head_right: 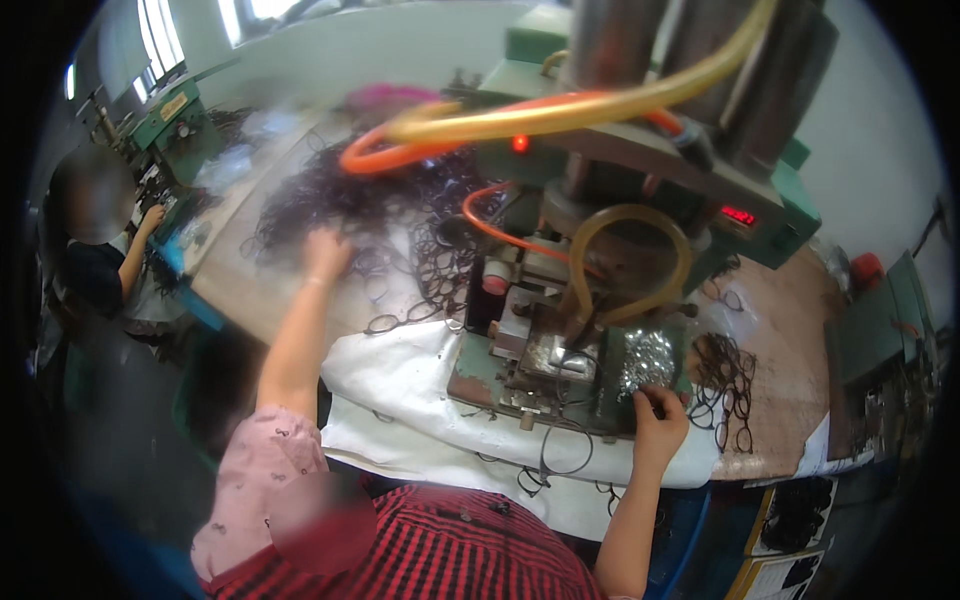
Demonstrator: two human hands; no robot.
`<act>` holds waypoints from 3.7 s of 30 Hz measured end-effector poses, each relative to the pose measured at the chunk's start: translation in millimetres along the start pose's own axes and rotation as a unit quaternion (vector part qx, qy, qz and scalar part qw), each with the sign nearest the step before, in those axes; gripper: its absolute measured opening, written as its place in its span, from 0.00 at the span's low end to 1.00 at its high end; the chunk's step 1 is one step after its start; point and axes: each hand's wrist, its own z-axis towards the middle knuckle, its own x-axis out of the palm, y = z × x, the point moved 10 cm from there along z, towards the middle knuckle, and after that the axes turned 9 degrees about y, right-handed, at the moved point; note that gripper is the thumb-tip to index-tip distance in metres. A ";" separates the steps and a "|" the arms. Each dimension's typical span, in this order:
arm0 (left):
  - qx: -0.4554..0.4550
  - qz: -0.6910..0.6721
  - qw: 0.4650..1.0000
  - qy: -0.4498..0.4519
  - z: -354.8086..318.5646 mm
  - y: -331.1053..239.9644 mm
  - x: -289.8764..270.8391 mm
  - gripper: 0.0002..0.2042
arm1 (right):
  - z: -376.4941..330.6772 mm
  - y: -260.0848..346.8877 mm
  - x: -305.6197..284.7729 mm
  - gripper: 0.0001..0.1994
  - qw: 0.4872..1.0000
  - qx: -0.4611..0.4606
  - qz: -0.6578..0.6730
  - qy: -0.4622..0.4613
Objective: The person repeatedly picks up eyeglass frames and small metal components from a pile, places them into a press machine, and removes the assembled unit. The process is continuous and repetitive, with finished items accumulating on the table.
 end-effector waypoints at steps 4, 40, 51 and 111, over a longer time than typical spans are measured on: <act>0.049 0.016 0.999 0.001 -32.3 -54.5 -14.7 0.09 | -22.6 28.3 -22.5 0.08 0.996 -0.031 0.079 0.011; 0.385 -0.698 0.600 -0.070 -231.1 -261.6 -262.5 0.11 | -1.6 124.5 69.7 0.08 0.970 -0.079 0.217 0.074; 0.346 -0.719 0.595 -0.089 -234.6 -259.2 -270.0 0.12 | 0.1 117.3 82.0 0.15 0.947 -0.057 0.295 0.112; 0.341 -0.736 0.583 -0.037 -235.2 -283.5 -258.0 0.06 | 58.2 33.2 -1.5 0.07 0.919 -0.128 -0.373 0.002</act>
